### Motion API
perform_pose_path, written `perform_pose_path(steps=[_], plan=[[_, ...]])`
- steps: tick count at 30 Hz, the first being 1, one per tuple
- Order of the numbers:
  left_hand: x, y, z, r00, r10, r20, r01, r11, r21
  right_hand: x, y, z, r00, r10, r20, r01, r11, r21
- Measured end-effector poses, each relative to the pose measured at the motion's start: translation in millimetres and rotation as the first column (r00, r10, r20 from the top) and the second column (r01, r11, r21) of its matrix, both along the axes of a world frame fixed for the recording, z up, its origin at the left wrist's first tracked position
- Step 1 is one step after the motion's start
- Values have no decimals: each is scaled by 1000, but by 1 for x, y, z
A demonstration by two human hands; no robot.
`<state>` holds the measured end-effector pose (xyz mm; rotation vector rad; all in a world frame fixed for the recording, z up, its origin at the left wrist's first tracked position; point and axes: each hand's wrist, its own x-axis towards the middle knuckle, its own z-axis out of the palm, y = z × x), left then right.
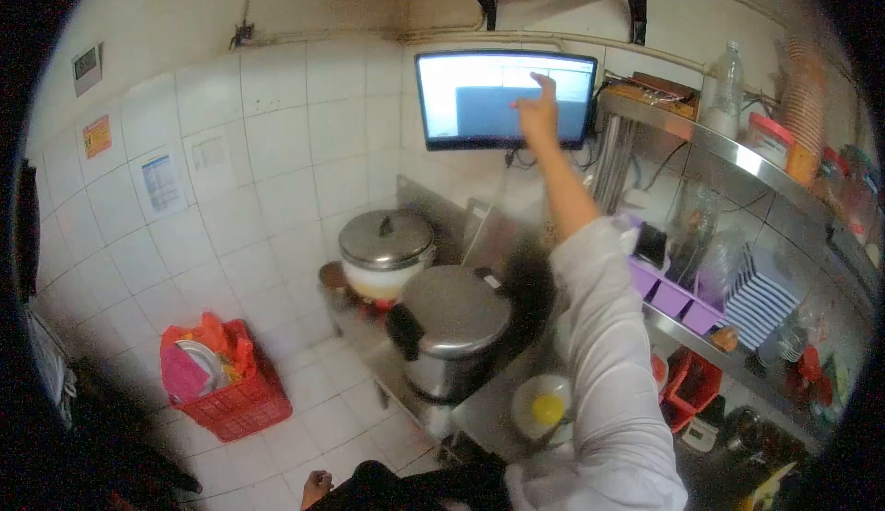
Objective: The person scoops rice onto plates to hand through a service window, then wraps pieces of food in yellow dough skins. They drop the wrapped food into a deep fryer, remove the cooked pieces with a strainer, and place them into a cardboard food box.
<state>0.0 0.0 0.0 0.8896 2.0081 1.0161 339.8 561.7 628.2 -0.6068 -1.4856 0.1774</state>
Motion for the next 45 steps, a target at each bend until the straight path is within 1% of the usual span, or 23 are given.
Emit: perform_pose_path(steps=[2, 7, 9, 10, 12, 13, 14, 16, 17, 18, 19, 21, 23, 25, 27, 30, 31, 32, 33, 35, 38, 41, 45], plan=[[5, -10, 16, 991, 74, 111, -53, 983, -175, -5, -15, 1, 998, 67, 21, -69, 995, 79], [-2, 42, 12, 999, -17, 36, 17, 1000, -6, -15, -38, -35, 925, 169, 341, -157, 986, -63], [3, 64, 14, 998, -56, -2, 56, 996, 65, -12, -81, -59, 719, 293, 630, -250, 955, -159], [15, 82, 34, 997, -80, 14, 79, 995, 61, -9, -87, -84, 598, 179, 781, -258, 966, -24], [23, 120, 18, 989, -147, 27, 145, 987, 69, 4, -172, -95, 123, 165, 979, 11, 986, -168], [25, 146, -20, 969, -247, -25, 248, 968, 37, 21, -174, -133, -32, 35, 999, -156, 987, -39], [38, 162, -20, 946, -321, -52, 322, 947, 20, 40, -198, -159, 58, 112, 992, -330, 940, -87], [87, 185, 40, 824, -543, -161, 549, 836, -8, 79, -249, -202, 61, 187, 980, -375, 915, -151], [114, 190, 75, 694, -679, -241, 692, 721, -36, 95, -276, -210, -65, 312, 948, -188, 929, -319], [130, 207, 41, 520, -780, -348, 836, 548, 21, 115, -300, -221, -146, 464, 874, 31, 885, -465], [154, 212, 48, 443, -827, -345, 882, 471, 5, 145, -325, -242, -93, 483, 871, 105, 874, -474], [210, 212, 83, 215, -970, -111, 941, 236, -241, 214, -387, -294, 378, 384, 843, 134, 878, -460], [261, 215, 51, -114, -989, -94, 976, -94, -197, 268, -477, -318, 428, 256, 867, 401, 806, -436], [328, 194, 35, -402, -848, -345, 893, -446, 55, 308, -594, -333, 626, 309, 716, 584, 423, -693], [376, 171, 45, -612, -764, -204, 789, -607, -93, 317, -712, -366, 888, -114, 446, 459, 300, -836], [508, 110, 100, -760, -648, 57, 588, -722, -366, 302, -884, -384, 684, -672, 284, 420, 45, -906], [541, 85, 110, -770, -625, 129, 521, -732, -439, 284, -933, -381, 528, -824, 206, 272, -66, -960], [566, 63, 113, -800, -600, -26, 572, -748, -337, 267, -975, -387, 296, -942, 159, 269, -78, -960], [591, 43, 115, -795, -578, -182, 606, -763, -225, 253, -1006, -394, 49, -994, 102, 265, -86, -960], [644, -11, 136, -800, -580, -153, 600, -777, -191, 235, -1047, -389, -383, -923, -28, 277, -86, -957], [705, -68, 147, -842, -538, -38, 535, -824, -184, 239, -1076, -390, -634, -773, 5, 242, -204, -949], [750, -92, 88, -936, -349, -47, 351, -912, -213, 270, -1078, -404, -562, -826, -37, 299, -161, -941], [821, -118, 71, -947, -306, 97, 277, -932, -234, 357, -1072, -437, -142, -983, 112, 382, -160, -910]])
